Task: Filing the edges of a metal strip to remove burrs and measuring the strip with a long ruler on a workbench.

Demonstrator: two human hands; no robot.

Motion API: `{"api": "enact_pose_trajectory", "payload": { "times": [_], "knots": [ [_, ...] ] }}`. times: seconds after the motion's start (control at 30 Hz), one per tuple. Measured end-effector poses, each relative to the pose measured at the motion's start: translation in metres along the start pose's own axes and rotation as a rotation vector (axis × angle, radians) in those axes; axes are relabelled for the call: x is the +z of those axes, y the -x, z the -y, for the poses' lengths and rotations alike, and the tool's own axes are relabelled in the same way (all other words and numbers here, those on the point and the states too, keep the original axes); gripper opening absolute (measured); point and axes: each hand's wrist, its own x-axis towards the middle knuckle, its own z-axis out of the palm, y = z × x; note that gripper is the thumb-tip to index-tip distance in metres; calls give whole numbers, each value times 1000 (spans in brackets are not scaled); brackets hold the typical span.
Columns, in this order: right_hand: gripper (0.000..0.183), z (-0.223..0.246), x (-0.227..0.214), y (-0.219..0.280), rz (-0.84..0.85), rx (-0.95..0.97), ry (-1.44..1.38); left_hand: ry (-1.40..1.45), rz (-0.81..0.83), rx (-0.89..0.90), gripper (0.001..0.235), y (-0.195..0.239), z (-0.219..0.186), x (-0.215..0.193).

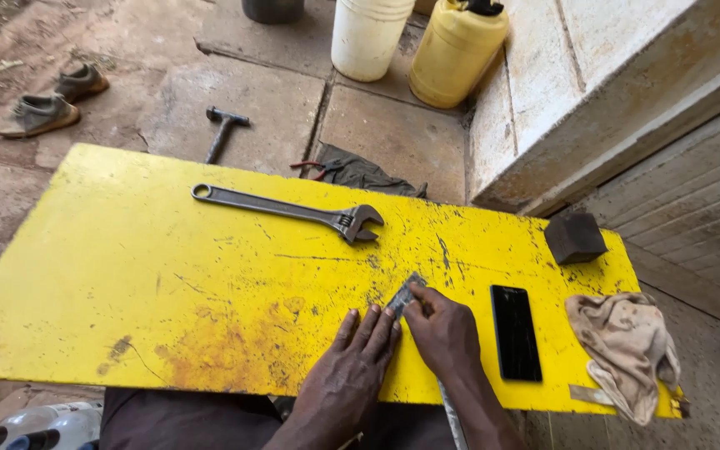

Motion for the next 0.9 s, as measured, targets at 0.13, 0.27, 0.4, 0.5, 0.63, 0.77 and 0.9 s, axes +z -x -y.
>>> {"api": "enact_pose_trajectory", "payload": {
  "times": [0.13, 0.27, 0.4, 0.5, 0.63, 0.77, 0.9],
  "knots": [
    [45, 7, 3, -3, 57, -52, 29, -22, 2, 12, 78, -4, 12, 1],
    [47, 10, -1, 1, 68, -5, -54, -31, -15, -15, 79, -3, 5, -12],
    [46, 12, 4, 4, 70, -30, -75, -27, -10, 26, 75, -1, 9, -4],
    [43, 3, 7, -1, -19, -91, -48, -55, -51, 2, 84, -2, 3, -9],
    [46, 7, 8, -7, 21, -78, -58, -78, -75, 16, 93, -4, 10, -7],
    [44, 5, 14, -25, -159, -97, -118, -57, -16, 25, 92, -2, 8, -2],
    [46, 11, 7, -37, -161, 47, -161, -81, -80, 23, 97, -2, 9, 0]
  ]
}}
